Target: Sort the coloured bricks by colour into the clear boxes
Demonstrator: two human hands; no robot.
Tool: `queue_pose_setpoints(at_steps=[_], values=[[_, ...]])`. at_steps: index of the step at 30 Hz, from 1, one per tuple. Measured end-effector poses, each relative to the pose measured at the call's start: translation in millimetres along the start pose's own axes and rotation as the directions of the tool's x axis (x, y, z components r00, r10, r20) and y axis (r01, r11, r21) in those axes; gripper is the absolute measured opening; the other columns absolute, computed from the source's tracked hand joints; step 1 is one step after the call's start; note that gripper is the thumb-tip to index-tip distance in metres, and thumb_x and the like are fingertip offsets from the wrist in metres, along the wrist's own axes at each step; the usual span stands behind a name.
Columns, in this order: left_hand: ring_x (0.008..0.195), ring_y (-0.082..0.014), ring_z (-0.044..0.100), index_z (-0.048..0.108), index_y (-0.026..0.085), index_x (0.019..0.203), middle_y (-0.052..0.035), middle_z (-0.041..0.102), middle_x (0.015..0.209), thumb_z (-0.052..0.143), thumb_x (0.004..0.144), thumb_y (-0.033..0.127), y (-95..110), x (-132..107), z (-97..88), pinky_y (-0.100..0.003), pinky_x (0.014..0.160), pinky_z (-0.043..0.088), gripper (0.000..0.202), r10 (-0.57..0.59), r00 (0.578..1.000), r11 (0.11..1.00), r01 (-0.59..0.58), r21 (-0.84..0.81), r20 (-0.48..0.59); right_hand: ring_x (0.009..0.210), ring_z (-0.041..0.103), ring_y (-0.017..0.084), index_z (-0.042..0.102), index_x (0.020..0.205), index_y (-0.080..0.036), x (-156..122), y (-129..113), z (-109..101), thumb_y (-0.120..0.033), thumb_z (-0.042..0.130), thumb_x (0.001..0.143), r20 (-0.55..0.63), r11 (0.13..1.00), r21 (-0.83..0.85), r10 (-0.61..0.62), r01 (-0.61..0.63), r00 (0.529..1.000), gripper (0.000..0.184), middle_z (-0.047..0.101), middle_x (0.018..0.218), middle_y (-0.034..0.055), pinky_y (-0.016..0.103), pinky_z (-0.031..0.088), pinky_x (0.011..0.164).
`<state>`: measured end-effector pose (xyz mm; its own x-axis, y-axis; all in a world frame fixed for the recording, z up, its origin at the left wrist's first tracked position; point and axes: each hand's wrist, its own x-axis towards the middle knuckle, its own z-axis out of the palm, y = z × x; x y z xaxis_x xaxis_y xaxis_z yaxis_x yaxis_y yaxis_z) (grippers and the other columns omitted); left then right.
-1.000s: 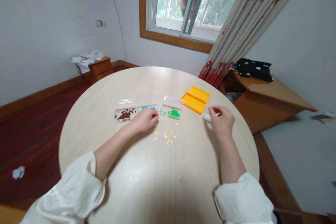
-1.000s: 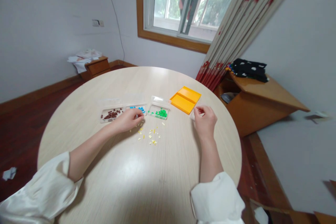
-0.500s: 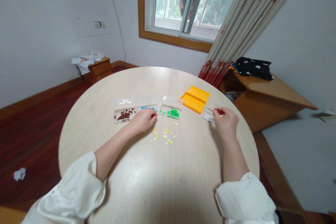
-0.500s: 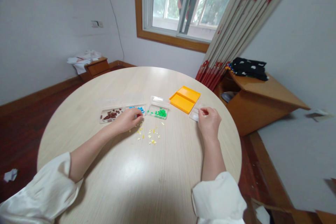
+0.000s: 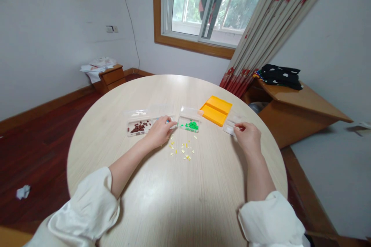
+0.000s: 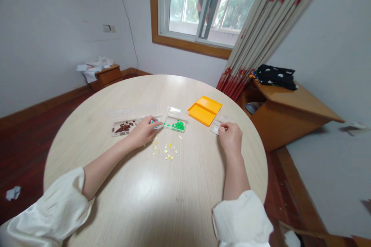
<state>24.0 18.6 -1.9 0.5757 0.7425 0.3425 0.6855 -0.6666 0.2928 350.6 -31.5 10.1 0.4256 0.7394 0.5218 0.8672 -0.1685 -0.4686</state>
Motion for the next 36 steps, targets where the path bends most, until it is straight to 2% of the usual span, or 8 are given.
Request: queue_pose_setpoints(at_steps=[5, 12, 16, 22, 27, 36], values=[[0.099, -0.0234, 0.048, 0.058, 0.021, 0.115, -0.0112, 0.051, 0.110, 0.045, 0.085, 0.015, -2, -1, 3.9, -0.039, 0.088, 0.041, 0.033, 0.034, 0.999, 0.998, -0.034, 0.044, 0.009, 0.060, 0.055, 0.020, 0.069, 0.070, -0.012, -1, -2, 2, -0.022, 0.051, 0.063, 0.088, 0.999, -0.013, 0.046, -0.045, 0.995, 0.022, 0.065, 0.068, 0.0095, 0.032, 0.042, 0.063], [0.098, -0.0234, 0.047, 0.057, 0.020, 0.117, -0.0110, 0.051, 0.109, 0.047, 0.085, 0.016, 0, -2, 5.7, -0.038, 0.087, 0.041, 0.034, 0.052, 0.999, 0.996, -0.051, 0.070, -0.011, 0.066, 0.059, 0.020, 0.072, 0.079, -0.009, -1, -6, 0, -0.019, 0.052, 0.066, 0.203, 0.990, -0.079, 0.129, -0.115, 0.971, 0.025, 0.068, 0.072, 0.0110, 0.030, 0.042, 0.066], [0.099, -0.0241, 0.047, 0.056, 0.021, 0.117, -0.0108, 0.052, 0.108, 0.046, 0.086, 0.018, 1, -1, 6.2, -0.038, 0.085, 0.042, 0.032, 0.063, 0.998, 0.992, -0.063, 0.107, 0.001, 0.070, 0.060, 0.021, 0.072, 0.083, -0.009, -1, -8, -1, -0.018, 0.054, 0.067, 0.208, 0.988, -0.114, 0.129, -0.107, 0.969, 0.026, 0.069, 0.076, 0.0112, 0.029, 0.042, 0.068], [0.092, -0.0218, 0.051, 0.059, 0.018, 0.102, -0.0091, 0.056, 0.099, 0.048, 0.087, 0.024, 2, 1, 4.0, -0.034, 0.081, 0.042, 0.020, 0.010, 1.000, 0.993, -0.009, 0.116, -0.003, 0.070, 0.061, 0.021, 0.072, 0.084, -0.010, -2, -8, -1, -0.019, 0.055, 0.069, 0.217, 0.986, -0.132, 0.131, -0.104, 0.967, 0.024, 0.069, 0.076, 0.0112, 0.030, 0.043, 0.069], [0.088, -0.0210, 0.053, 0.060, 0.016, 0.093, -0.0083, 0.058, 0.091, 0.046, 0.088, 0.024, 0, 4, -1.0, -0.032, 0.077, 0.042, 0.017, -0.088, 0.996, 0.987, 0.086, 0.135, 0.012, 0.070, 0.061, 0.021, 0.072, 0.084, -0.010, -2, -6, 0, -0.020, 0.056, 0.071, 0.241, 0.982, -0.141, 0.157, -0.125, 0.958, 0.023, 0.070, 0.076, 0.0117, 0.030, 0.044, 0.069], [0.085, -0.0209, 0.053, 0.060, 0.015, 0.085, -0.0083, 0.058, 0.088, 0.047, 0.087, 0.023, -2, 4, -4.4, -0.031, 0.075, 0.041, 0.015, -0.160, 0.987, 0.981, 0.159, 0.113, -0.005, 0.074, 0.063, 0.023, 0.072, 0.091, -0.010, -1, -6, 1, -0.022, 0.057, 0.073, 0.289, 0.977, -0.174, 0.171, -0.124, 0.942, 0.027, 0.071, 0.083, 0.0129, 0.030, 0.044, 0.070]])
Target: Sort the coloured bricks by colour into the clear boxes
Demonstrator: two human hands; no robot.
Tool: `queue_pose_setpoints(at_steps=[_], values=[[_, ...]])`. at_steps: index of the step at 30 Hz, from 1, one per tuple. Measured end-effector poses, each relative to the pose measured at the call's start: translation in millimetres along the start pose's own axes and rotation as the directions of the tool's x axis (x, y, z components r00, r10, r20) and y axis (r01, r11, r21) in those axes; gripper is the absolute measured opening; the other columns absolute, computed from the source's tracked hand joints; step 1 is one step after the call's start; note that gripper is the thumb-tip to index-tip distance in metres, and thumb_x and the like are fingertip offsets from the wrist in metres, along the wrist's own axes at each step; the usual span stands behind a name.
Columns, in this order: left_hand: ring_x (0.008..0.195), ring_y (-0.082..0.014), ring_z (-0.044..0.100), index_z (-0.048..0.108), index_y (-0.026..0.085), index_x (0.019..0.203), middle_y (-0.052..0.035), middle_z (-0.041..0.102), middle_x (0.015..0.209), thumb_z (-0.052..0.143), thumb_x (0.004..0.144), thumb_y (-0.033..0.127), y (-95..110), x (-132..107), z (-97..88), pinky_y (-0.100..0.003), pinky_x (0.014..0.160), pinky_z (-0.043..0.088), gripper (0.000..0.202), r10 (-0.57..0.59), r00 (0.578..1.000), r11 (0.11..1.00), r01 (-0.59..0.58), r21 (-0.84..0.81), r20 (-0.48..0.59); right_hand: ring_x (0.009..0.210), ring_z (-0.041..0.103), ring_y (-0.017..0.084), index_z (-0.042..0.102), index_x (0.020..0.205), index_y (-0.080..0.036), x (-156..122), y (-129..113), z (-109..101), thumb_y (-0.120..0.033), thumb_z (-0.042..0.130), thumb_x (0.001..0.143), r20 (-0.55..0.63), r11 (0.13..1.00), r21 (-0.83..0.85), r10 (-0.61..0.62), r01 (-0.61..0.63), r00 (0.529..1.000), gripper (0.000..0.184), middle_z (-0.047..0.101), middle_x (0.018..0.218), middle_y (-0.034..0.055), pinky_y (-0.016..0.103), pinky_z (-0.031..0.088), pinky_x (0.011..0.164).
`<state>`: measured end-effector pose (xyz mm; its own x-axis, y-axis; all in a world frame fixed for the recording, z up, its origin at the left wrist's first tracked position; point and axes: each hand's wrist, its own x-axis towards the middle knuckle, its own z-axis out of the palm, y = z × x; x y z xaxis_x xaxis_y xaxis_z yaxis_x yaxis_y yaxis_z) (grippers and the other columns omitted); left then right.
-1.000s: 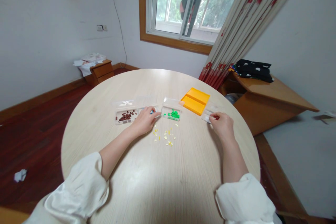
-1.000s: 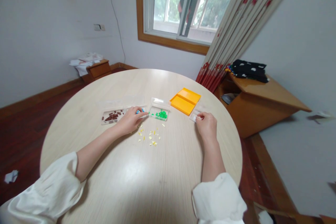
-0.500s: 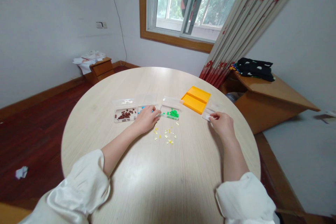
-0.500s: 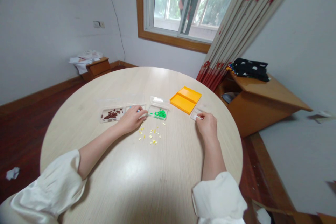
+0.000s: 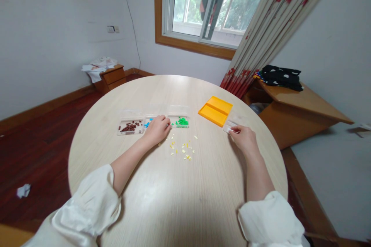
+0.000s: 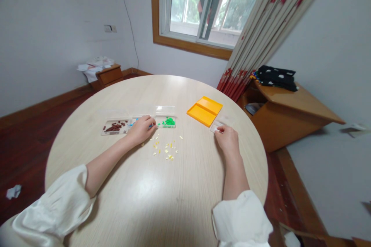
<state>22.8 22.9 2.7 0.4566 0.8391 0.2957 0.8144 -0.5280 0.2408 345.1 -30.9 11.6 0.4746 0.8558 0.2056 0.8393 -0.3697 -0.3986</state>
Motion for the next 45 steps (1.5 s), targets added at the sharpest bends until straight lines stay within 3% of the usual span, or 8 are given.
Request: queue_pose_setpoints(at_steps=[11, 16, 19, 22, 27, 33, 39, 45], values=[[0.086, -0.0205, 0.054, 0.061, 0.015, 0.085, -0.0081, 0.058, 0.088, 0.048, 0.087, 0.022, -5, 1, -1.8, -0.031, 0.075, 0.041, 0.014, 0.004, 1.000, 1.000, -0.004, -0.002, 0.006, 0.068, 0.061, 0.022, 0.072, 0.087, -0.010, -1, 1, 2, -0.022, 0.054, 0.070, -0.093, 0.999, 0.037, -0.033, 0.037, 0.995, 0.028, 0.070, 0.076, 0.0123, 0.032, 0.044, 0.068], [0.086, -0.0203, 0.054, 0.062, 0.015, 0.085, -0.0080, 0.058, 0.087, 0.049, 0.085, 0.020, -9, 1, -4.1, -0.031, 0.077, 0.042, 0.013, 0.001, 1.000, 1.000, -0.001, -0.006, -0.011, 0.065, 0.058, 0.019, 0.071, 0.080, -0.011, -7, -17, 0, -0.024, 0.050, 0.071, -0.182, 0.948, 0.228, -0.181, 0.220, 0.967, 0.026, 0.069, 0.076, 0.0105, 0.031, 0.044, 0.066], [0.086, -0.0202, 0.054, 0.062, 0.015, 0.089, -0.0083, 0.058, 0.089, 0.047, 0.085, 0.019, -7, 0, -8.2, -0.032, 0.078, 0.043, 0.016, 0.020, 1.000, 1.000, -0.021, -0.020, -0.021, 0.065, 0.056, 0.016, 0.069, 0.079, -0.012, -19, -38, 2, -0.026, 0.052, 0.073, -0.056, 0.860, 0.361, -0.365, 0.359, 0.929, 0.023, 0.068, 0.075, 0.0088, 0.029, 0.044, 0.064], [0.088, -0.0199, 0.054, 0.062, 0.015, 0.091, -0.0088, 0.058, 0.092, 0.045, 0.085, 0.018, -2, -1, -15.1, -0.031, 0.079, 0.043, 0.018, 0.073, 0.997, 0.996, -0.074, -0.054, -0.013, 0.065, 0.055, 0.015, 0.068, 0.086, -0.013, -34, -58, 8, -0.029, 0.057, 0.075, 0.121, 0.793, 0.445, -0.514, 0.416, 0.849, 0.023, 0.066, 0.075, 0.0064, 0.028, 0.044, 0.063], [0.085, -0.0183, 0.055, 0.063, 0.016, 0.086, -0.0073, 0.059, 0.088, 0.044, 0.085, 0.018, 10, -3, -26.2, -0.029, 0.075, 0.042, 0.019, 0.189, 0.975, 0.980, -0.178, -0.092, 0.119, 0.074, 0.057, 0.015, 0.068, 0.092, -0.015, -47, -70, 16, -0.025, 0.065, 0.072, 0.289, 0.785, 0.423, -0.590, 0.452, 0.754, 0.023, 0.066, 0.084, 0.0063, 0.028, 0.045, 0.069], [0.087, -0.0197, 0.056, 0.064, 0.015, 0.095, -0.0100, 0.061, 0.094, 0.043, 0.084, 0.013, 14, -5, -28.3, -0.028, 0.075, 0.042, 0.024, 0.227, 0.940, 0.973, -0.209, -0.096, 0.254, 0.072, 0.059, 0.015, 0.068, 0.081, -0.015, -45, -71, 20, -0.016, 0.057, 0.076, 0.309, 0.793, 0.392, -0.591, 0.467, 0.745, 0.012, 0.067, 0.081, 0.0061, 0.026, 0.045, 0.067], [0.090, -0.0197, 0.057, 0.064, 0.017, 0.099, -0.0099, 0.061, 0.097, 0.039, 0.084, 0.010, 10, -7, -22.4, -0.028, 0.075, 0.043, 0.030, 0.258, 0.924, 0.965, -0.231, -0.124, 0.282, 0.071, 0.058, 0.015, 0.065, 0.075, -0.016, -45, -72, 22, -0.019, 0.054, 0.078, 0.272, 0.777, 0.380, -0.613, 0.502, 0.742, 0.012, 0.067, 0.077, 0.0052, 0.026, 0.044, 0.066], [0.089, -0.0198, 0.058, 0.065, 0.017, 0.094, -0.0094, 0.061, 0.096, 0.039, 0.083, 0.010, 10, -8, -20.7, -0.028, 0.074, 0.043, 0.030, 0.269, 0.917, 0.963, -0.248, -0.108, 0.295, 0.069, 0.059, 0.017, 0.066, 0.076, -0.016, -27, -51, 5, -0.025, 0.051, 0.077, 0.007, 0.865, 0.300, -0.423, 0.402, 0.906, 0.017, 0.069, 0.078, 0.0071, 0.029, 0.044, 0.068]])
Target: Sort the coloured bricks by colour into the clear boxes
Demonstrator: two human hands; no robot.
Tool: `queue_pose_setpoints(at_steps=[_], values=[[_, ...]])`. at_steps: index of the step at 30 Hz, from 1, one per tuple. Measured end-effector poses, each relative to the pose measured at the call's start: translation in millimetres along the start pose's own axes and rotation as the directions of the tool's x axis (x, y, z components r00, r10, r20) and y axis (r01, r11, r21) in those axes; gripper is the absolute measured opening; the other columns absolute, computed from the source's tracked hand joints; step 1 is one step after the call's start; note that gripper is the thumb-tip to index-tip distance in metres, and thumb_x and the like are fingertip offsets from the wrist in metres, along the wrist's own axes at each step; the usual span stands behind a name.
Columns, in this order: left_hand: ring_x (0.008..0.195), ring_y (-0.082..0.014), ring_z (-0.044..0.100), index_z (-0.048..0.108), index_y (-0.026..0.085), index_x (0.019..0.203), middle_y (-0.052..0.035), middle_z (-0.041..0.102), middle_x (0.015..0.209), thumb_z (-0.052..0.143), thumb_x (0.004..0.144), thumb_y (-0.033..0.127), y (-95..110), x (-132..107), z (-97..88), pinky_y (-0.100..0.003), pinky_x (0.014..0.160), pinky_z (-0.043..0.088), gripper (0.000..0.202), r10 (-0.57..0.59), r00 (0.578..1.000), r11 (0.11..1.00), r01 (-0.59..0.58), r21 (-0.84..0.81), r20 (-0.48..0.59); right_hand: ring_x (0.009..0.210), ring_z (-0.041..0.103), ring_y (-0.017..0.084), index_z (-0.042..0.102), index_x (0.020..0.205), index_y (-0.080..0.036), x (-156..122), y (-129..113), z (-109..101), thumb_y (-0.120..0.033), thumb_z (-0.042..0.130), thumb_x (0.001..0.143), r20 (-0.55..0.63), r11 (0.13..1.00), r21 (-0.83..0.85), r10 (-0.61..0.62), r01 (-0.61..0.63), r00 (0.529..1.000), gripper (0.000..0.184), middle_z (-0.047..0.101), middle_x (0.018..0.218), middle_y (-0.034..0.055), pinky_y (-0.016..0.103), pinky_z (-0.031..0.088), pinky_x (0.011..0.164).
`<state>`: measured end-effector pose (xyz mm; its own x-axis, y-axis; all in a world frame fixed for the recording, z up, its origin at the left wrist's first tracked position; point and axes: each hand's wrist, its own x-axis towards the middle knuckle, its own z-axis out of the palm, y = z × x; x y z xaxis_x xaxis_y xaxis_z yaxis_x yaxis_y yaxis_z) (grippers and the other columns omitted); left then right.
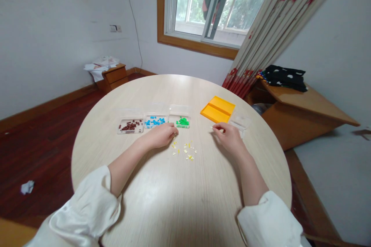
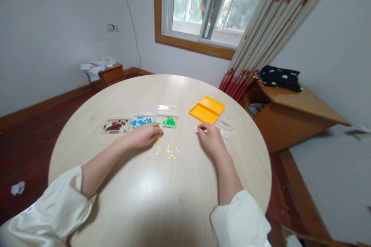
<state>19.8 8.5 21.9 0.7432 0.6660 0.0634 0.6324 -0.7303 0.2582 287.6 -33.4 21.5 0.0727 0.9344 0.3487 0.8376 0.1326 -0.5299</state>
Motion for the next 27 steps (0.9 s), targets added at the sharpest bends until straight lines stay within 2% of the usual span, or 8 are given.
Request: queue_pose_setpoints(at_steps=[4, 9, 13, 16, 19, 23, 27], values=[[0.088, -0.0203, 0.058, 0.066, 0.016, 0.091, -0.0099, 0.062, 0.096, 0.040, 0.081, 0.010, 0, 1, -0.3, -0.029, 0.073, 0.044, 0.029, -0.020, 1.000, 1.000, 0.020, -0.001, -0.006, 0.070, 0.061, 0.019, 0.068, 0.076, -0.015, 3, 25, -24, -0.023, 0.052, 0.073, -0.216, 0.979, -0.109, 0.146, -0.172, 0.965, 0.018, 0.070, 0.079, 0.0089, 0.030, 0.044, 0.072], [0.087, -0.0192, 0.059, 0.067, 0.016, 0.088, -0.0096, 0.063, 0.096, 0.041, 0.079, 0.008, -1, 1, 1.4, -0.029, 0.074, 0.044, 0.028, -0.017, 1.000, 1.000, 0.017, -0.006, -0.022, 0.070, 0.062, 0.021, 0.070, 0.076, -0.013, 1, 48, -31, -0.021, 0.052, 0.070, -0.265, 0.932, -0.179, 0.264, -0.317, 0.927, 0.021, 0.070, 0.074, 0.0101, 0.031, 0.045, 0.070], [0.088, -0.0190, 0.059, 0.066, 0.015, 0.088, -0.0090, 0.064, 0.095, 0.041, 0.080, 0.009, -2, 2, 2.6, -0.028, 0.074, 0.044, 0.027, -0.023, 0.999, 1.000, 0.023, -0.002, -0.022, 0.072, 0.063, 0.023, 0.071, 0.090, -0.010, 0, 54, -26, -0.025, 0.054, 0.072, -0.231, 0.893, -0.239, 0.330, -0.382, 0.915, 0.029, 0.071, 0.077, 0.0126, 0.033, 0.045, 0.069], [0.088, -0.0197, 0.059, 0.066, 0.015, 0.087, -0.0094, 0.064, 0.094, 0.042, 0.081, 0.009, -2, 3, 2.6, -0.029, 0.074, 0.044, 0.025, -0.025, 0.999, 1.000, 0.025, 0.000, -0.026, 0.071, 0.063, 0.023, 0.071, 0.093, -0.011, 0, 55, -24, -0.028, 0.055, 0.073, -0.186, 0.890, -0.270, 0.325, -0.367, 0.927, 0.031, 0.071, 0.077, 0.0118, 0.032, 0.045, 0.067], [0.086, -0.0198, 0.059, 0.066, 0.015, 0.085, -0.0099, 0.064, 0.092, 0.043, 0.081, 0.010, -1, 3, 1.4, -0.029, 0.074, 0.044, 0.024, -0.040, 0.999, 0.999, 0.040, -0.009, -0.030, 0.067, 0.062, 0.021, 0.073, 0.084, -0.016, -2, 55, -25, -0.031, 0.057, 0.071, -0.108, 0.882, -0.313, 0.335, -0.352, 0.936, 0.025, 0.071, 0.074, 0.0099, 0.029, 0.042, 0.060], [0.083, -0.0187, 0.059, 0.066, 0.015, 0.084, -0.0090, 0.064, 0.089, 0.042, 0.079, 0.008, 0, 2, -1.5, -0.028, 0.072, 0.044, 0.026, -0.033, 0.999, 0.999, 0.032, -0.033, -0.014, 0.057, 0.059, 0.018, 0.070, 0.066, -0.020, -4, 53, -28, -0.029, 0.060, 0.067, 0.005, 0.862, -0.352, 0.391, -0.364, 0.921, 0.014, 0.067, 0.062, 0.0054, 0.027, 0.036, 0.052], [0.082, -0.0192, 0.059, 0.067, 0.016, 0.084, -0.0093, 0.065, 0.088, 0.041, 0.078, 0.006, -2, 1, -2.9, -0.028, 0.070, 0.044, 0.028, -0.024, 1.000, 0.999, 0.025, -0.024, 0.008, 0.060, 0.058, 0.018, 0.066, 0.064, -0.019, -3, 39, -31, -0.028, 0.057, 0.070, -0.019, 0.913, -0.279, 0.304, -0.297, 0.952, 0.014, 0.066, 0.064, 0.0050, 0.027, 0.036, 0.055]])
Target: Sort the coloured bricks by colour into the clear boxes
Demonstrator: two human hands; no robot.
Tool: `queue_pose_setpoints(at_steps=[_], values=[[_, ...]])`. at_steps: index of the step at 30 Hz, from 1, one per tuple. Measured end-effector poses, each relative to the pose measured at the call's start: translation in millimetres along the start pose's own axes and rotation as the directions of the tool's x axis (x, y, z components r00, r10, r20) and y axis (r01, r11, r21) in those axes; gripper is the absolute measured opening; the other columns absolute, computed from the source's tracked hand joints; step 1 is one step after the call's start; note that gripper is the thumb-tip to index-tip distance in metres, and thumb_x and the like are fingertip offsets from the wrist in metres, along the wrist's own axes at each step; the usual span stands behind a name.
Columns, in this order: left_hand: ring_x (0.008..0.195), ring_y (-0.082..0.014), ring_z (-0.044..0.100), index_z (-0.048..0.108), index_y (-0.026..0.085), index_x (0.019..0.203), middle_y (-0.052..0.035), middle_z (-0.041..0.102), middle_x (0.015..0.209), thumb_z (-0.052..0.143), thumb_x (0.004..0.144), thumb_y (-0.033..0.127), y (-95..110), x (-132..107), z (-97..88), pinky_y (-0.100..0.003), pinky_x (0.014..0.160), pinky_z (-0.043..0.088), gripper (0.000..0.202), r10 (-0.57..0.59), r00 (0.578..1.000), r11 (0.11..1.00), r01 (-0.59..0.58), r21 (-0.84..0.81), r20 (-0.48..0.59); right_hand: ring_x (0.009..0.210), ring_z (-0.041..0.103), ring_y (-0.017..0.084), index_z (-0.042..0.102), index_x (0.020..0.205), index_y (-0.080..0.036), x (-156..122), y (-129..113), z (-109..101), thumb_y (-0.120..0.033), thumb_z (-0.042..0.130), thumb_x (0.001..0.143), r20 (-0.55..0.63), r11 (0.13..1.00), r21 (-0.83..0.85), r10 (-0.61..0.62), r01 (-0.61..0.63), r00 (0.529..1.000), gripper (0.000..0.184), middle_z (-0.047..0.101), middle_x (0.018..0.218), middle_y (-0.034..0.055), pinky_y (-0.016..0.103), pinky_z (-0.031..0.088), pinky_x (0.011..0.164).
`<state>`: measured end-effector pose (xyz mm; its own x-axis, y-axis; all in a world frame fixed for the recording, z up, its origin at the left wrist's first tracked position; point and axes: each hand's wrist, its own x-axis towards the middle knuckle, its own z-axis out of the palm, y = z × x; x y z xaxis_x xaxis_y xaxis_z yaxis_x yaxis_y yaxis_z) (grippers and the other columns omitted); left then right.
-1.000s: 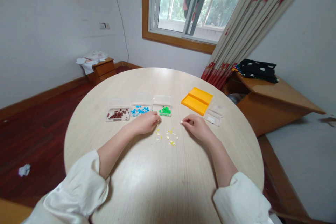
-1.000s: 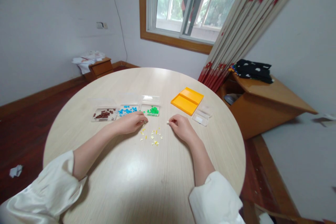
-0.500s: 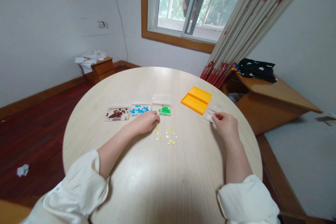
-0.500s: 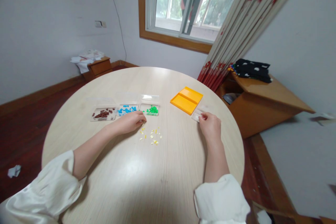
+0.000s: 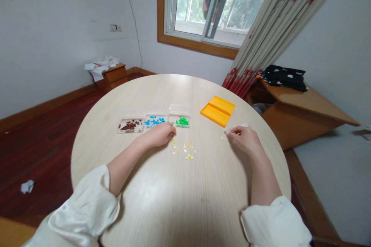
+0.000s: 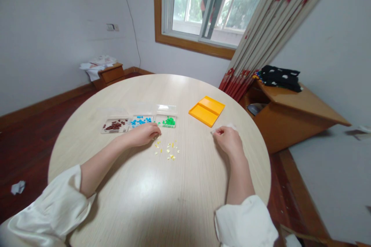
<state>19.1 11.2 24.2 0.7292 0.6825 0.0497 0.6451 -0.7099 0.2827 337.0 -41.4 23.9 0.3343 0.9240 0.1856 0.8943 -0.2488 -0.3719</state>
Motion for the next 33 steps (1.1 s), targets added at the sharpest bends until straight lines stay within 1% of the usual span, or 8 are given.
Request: queue_pose_setpoints(at_steps=[3, 6, 10, 13, 18, 23, 27, 33], values=[[0.085, -0.0199, 0.059, 0.067, 0.015, 0.087, -0.0103, 0.065, 0.092, 0.041, 0.078, 0.006, -1, 0, 0.1, -0.028, 0.072, 0.044, 0.029, 0.007, 1.000, 1.000, -0.007, -0.009, 0.009, 0.059, 0.055, 0.016, 0.066, 0.069, -0.018, -4, -18, -1, -0.028, 0.055, 0.073, -0.045, 0.990, 0.081, -0.111, 0.114, 0.993, 0.016, 0.065, 0.066, 0.0044, 0.027, 0.038, 0.058], [0.085, -0.0197, 0.060, 0.068, 0.016, 0.087, -0.0098, 0.066, 0.091, 0.043, 0.079, 0.010, -1, -1, -0.9, -0.028, 0.073, 0.044, 0.026, 0.013, 1.000, 1.000, -0.013, -0.016, 0.018, 0.061, 0.054, 0.016, 0.065, 0.073, -0.018, -11, -40, 7, -0.026, 0.052, 0.075, -0.051, 0.962, 0.117, -0.243, 0.248, 0.969, 0.015, 0.065, 0.071, 0.0044, 0.028, 0.039, 0.061], [0.083, -0.0195, 0.060, 0.068, 0.016, 0.086, -0.0086, 0.066, 0.087, 0.051, 0.080, 0.020, 1, -2, -3.5, -0.028, 0.072, 0.044, 0.018, 0.014, 0.999, 1.000, -0.013, -0.023, 0.037, 0.075, 0.057, 0.018, 0.064, 0.076, -0.019, -19, -63, 24, -0.021, 0.052, 0.078, -0.009, 0.894, 0.106, -0.437, 0.436, 0.899, 0.013, 0.066, 0.080, 0.0059, 0.029, 0.041, 0.070], [0.081, -0.0192, 0.060, 0.067, 0.016, 0.086, -0.0080, 0.066, 0.086, 0.054, 0.078, 0.021, 1, -2, -3.1, -0.027, 0.071, 0.044, 0.016, 0.015, 0.999, 1.000, -0.014, -0.019, 0.036, 0.077, 0.058, 0.019, 0.064, 0.074, -0.018, -22, -72, 33, -0.020, 0.055, 0.080, 0.074, 0.854, 0.058, -0.520, 0.517, 0.851, 0.011, 0.066, 0.080, 0.0065, 0.030, 0.041, 0.072], [0.079, -0.0179, 0.059, 0.067, 0.016, 0.085, -0.0070, 0.066, 0.084, 0.052, 0.078, 0.017, 0, -1, -0.5, -0.026, 0.069, 0.043, 0.017, 0.022, 0.999, 1.000, -0.022, -0.020, 0.030, 0.079, 0.059, 0.019, 0.066, 0.078, -0.017, -22, -74, 37, -0.017, 0.056, 0.079, 0.110, 0.848, 0.050, -0.530, 0.528, 0.841, 0.009, 0.067, 0.083, 0.0071, 0.029, 0.042, 0.072], [0.083, -0.0188, 0.059, 0.067, 0.015, 0.088, -0.0084, 0.066, 0.089, 0.052, 0.078, 0.018, 1, 0, -3.8, -0.027, 0.071, 0.043, 0.018, 0.002, 0.998, 0.999, 0.001, -0.032, 0.065, 0.081, 0.060, 0.020, 0.066, 0.082, -0.018, -24, -73, 38, -0.017, 0.058, 0.078, 0.032, 0.843, 0.088, -0.535, 0.531, 0.844, 0.009, 0.067, 0.084, 0.0064, 0.032, 0.044, 0.075], [0.084, -0.0189, 0.058, 0.067, 0.015, 0.090, -0.0081, 0.066, 0.089, 0.053, 0.078, 0.018, 2, -1, -7.0, -0.026, 0.071, 0.042, 0.019, -0.011, 0.997, 0.999, 0.014, -0.040, 0.076, 0.081, 0.060, 0.020, 0.066, 0.083, -0.018, -25, -74, 39, -0.015, 0.058, 0.077, -0.018, 0.815, 0.131, -0.568, 0.565, 0.823, 0.010, 0.066, 0.086, 0.0068, 0.034, 0.045, 0.076], [0.081, -0.0186, 0.058, 0.067, 0.014, 0.091, -0.0077, 0.067, 0.087, 0.054, 0.077, 0.017, 0, -1, -7.2, -0.026, 0.069, 0.041, 0.019, -0.007, 0.995, 0.999, 0.012, -0.047, 0.096, 0.076, 0.059, 0.018, 0.065, 0.080, -0.018, -25, -73, 33, -0.014, 0.055, 0.079, -0.100, 0.772, 0.237, -0.584, 0.589, 0.806, 0.011, 0.065, 0.078, 0.0050, 0.032, 0.046, 0.072]])
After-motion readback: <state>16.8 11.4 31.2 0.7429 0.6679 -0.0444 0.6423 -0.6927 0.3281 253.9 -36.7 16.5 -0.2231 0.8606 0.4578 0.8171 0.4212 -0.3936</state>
